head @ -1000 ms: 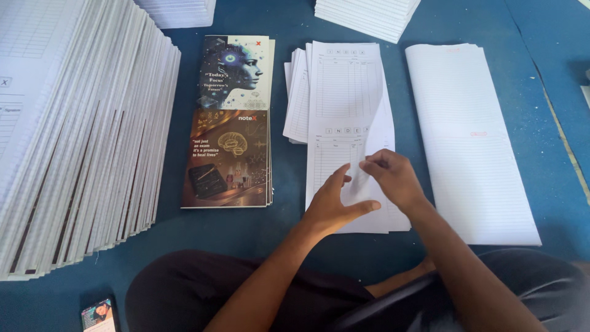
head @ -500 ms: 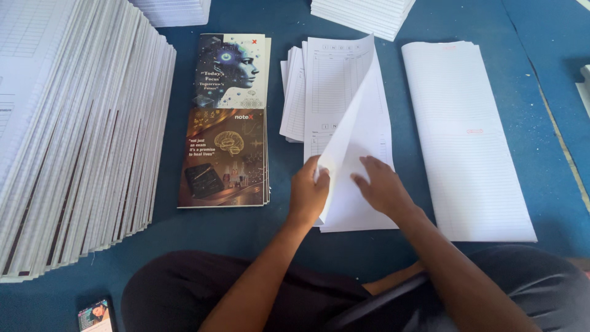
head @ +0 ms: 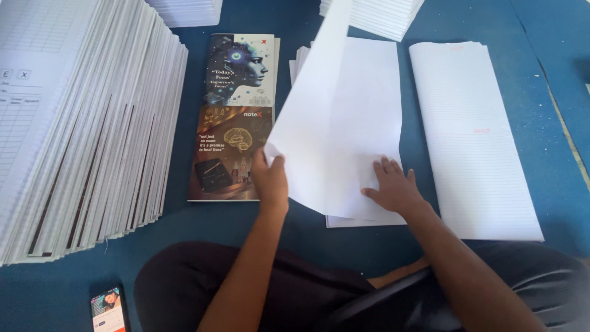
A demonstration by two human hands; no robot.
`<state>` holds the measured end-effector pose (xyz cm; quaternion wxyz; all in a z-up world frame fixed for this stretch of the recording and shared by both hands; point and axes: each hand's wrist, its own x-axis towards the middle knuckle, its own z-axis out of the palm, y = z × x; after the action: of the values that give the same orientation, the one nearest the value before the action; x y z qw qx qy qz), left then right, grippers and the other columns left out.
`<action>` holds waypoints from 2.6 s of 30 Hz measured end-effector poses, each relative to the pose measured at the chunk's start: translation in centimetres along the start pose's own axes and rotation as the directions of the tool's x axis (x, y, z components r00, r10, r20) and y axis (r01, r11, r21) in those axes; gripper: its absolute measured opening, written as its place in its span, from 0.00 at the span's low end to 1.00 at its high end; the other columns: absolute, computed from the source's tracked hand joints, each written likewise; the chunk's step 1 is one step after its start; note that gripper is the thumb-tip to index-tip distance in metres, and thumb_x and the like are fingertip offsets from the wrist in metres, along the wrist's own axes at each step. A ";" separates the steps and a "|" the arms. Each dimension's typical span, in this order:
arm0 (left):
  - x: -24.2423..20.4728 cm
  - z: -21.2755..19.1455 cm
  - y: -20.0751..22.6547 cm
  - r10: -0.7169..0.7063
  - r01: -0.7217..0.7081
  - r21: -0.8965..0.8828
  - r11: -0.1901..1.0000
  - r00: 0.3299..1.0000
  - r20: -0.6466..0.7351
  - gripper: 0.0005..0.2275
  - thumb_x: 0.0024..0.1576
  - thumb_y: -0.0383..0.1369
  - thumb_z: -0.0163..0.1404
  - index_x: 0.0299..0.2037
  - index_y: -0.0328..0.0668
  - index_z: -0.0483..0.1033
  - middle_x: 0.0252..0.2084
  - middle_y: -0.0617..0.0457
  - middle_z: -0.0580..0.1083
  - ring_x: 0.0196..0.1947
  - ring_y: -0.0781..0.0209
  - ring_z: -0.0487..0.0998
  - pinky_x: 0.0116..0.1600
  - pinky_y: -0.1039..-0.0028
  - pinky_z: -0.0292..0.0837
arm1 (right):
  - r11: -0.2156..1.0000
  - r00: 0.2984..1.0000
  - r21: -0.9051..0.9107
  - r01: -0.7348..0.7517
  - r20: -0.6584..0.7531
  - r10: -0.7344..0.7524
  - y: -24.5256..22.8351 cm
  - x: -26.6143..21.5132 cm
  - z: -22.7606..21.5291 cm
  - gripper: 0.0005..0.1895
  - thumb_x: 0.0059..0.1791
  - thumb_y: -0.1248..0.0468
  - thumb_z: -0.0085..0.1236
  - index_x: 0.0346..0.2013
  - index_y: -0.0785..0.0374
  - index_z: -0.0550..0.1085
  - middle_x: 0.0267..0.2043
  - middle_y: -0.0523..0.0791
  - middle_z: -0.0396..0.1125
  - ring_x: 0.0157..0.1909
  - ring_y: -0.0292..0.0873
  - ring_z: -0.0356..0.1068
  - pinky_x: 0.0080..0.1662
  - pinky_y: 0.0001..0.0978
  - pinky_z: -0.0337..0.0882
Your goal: The person assembles notebooks by inserting index sheets and covers into stacks of paper. They open the paper stacks, place the index sheet inside, add the cover, and then stack the completed notebooks together.
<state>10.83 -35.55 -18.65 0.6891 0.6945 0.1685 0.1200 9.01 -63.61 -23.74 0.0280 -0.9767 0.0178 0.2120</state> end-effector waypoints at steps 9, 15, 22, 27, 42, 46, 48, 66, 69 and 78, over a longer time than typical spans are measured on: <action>1.5 -4.3 -1.1 -0.192 0.129 0.583 0.802 0.980 0.048 0.26 0.46 0.31 0.56 0.57 0.32 0.69 0.51 0.39 0.76 0.52 0.47 0.78 0.57 0.62 0.70 | 0.995 0.995 0.073 -0.072 0.070 0.067 1.3 -0.4 -1.5 0.48 0.46 0.43 0.64 0.75 0.49 0.52 0.81 0.43 0.38 0.81 0.46 0.36 0.74 0.65 0.38; 0.9 -4.8 -0.3 -0.331 0.116 0.877 0.467 0.942 0.051 0.32 0.49 0.32 0.55 0.65 0.36 0.60 0.58 0.38 0.73 0.59 0.40 0.75 0.60 0.54 0.71 | 0.993 0.994 0.073 -0.089 0.077 0.083 1.7 -1.0 -2.1 0.49 0.44 0.47 0.68 0.74 0.49 0.54 0.80 0.42 0.40 0.80 0.45 0.38 0.73 0.67 0.38; 1.1 -4.1 -0.6 -0.290 0.068 0.917 0.393 0.956 0.054 0.34 0.51 0.31 0.55 0.69 0.34 0.54 0.56 0.35 0.74 0.55 0.39 0.78 0.56 0.52 0.74 | 0.992 0.988 0.040 -0.122 0.105 0.117 1.2 -1.2 -2.6 0.48 0.44 0.48 0.68 0.74 0.49 0.55 0.80 0.42 0.41 0.80 0.45 0.39 0.74 0.66 0.37; 1.1 -3.7 -0.6 -0.219 0.034 0.897 0.440 0.973 0.070 0.40 0.51 0.31 0.55 0.74 0.37 0.47 0.57 0.34 0.73 0.56 0.39 0.77 0.58 0.54 0.73 | 0.991 0.990 0.080 -0.109 0.098 0.101 1.7 -0.9 -2.2 0.48 0.44 0.48 0.68 0.74 0.50 0.55 0.80 0.43 0.41 0.80 0.47 0.39 0.74 0.64 0.41; -3.9 4.7 0.1 0.324 -0.444 0.295 0.846 0.868 0.377 0.10 0.58 0.30 0.53 0.49 0.40 0.78 0.33 0.49 0.78 0.31 0.60 0.81 0.40 0.71 0.77 | 0.890 0.942 0.317 -0.327 0.038 0.333 10.0 -1.9 -7.1 0.40 0.46 0.43 0.62 0.68 0.57 0.68 0.69 0.53 0.63 0.71 0.56 0.61 0.67 0.54 0.64; -7.9 11.8 -2.6 -0.113 0.089 0.071 0.994 0.807 0.579 0.12 0.59 0.29 0.47 0.49 0.33 0.77 0.35 0.47 0.78 0.31 0.61 0.80 0.35 0.71 0.78 | 0.876 0.925 0.299 -0.378 0.099 0.366 11.0 -1.8 -6.8 0.39 0.46 0.41 0.61 0.68 0.55 0.67 0.69 0.52 0.62 0.73 0.56 0.58 0.68 0.56 0.61; -9.6 15.6 -3.7 -0.272 0.249 0.130 0.960 0.711 0.649 0.16 0.56 0.29 0.49 0.52 0.29 0.75 0.37 0.48 0.78 0.32 0.62 0.81 0.36 0.72 0.80 | 0.887 0.930 0.280 -0.368 0.093 0.356 11.5 -1.7 -6.8 0.39 0.46 0.40 0.60 0.67 0.54 0.67 0.71 0.50 0.60 0.73 0.56 0.57 0.68 0.57 0.61; -15.6 28.6 -6.4 -0.257 -0.024 0.368 0.929 0.675 0.691 0.14 0.66 0.37 0.42 0.49 0.33 0.72 0.34 0.48 0.75 0.30 0.60 0.76 0.35 0.68 0.71 | 0.809 0.949 0.506 -0.299 0.069 0.307 8.7 -4.2 -11.2 0.37 0.46 0.44 0.60 0.66 0.56 0.68 0.65 0.53 0.65 0.68 0.57 0.64 0.65 0.55 0.65; -15.9 29.7 -6.3 -0.095 -0.189 0.303 0.934 0.687 0.721 0.14 0.65 0.34 0.41 0.56 0.33 0.67 0.43 0.47 0.75 0.39 0.60 0.77 0.42 0.67 0.72 | 0.807 0.952 0.519 -0.284 0.049 0.303 8.4 -4.7 -12.0 0.36 0.46 0.44 0.60 0.65 0.57 0.69 0.64 0.53 0.66 0.68 0.57 0.64 0.65 0.55 0.65; -14.1 29.4 -3.9 -0.314 0.245 0.197 0.949 0.733 0.603 0.18 0.56 0.31 0.51 0.56 0.30 0.68 0.46 0.41 0.75 0.42 0.53 0.79 0.44 0.66 0.76 | 0.787 0.947 0.596 -0.160 -0.133 0.293 14.0 -2.5 -13.3 0.35 0.46 0.46 0.64 0.61 0.62 0.73 0.58 0.57 0.72 0.61 0.55 0.73 0.63 0.47 0.70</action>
<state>9.41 -68.18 -22.26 0.6784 0.6960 0.0379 -0.2321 11.62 -78.32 -11.26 0.2949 -0.9297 0.2016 0.0901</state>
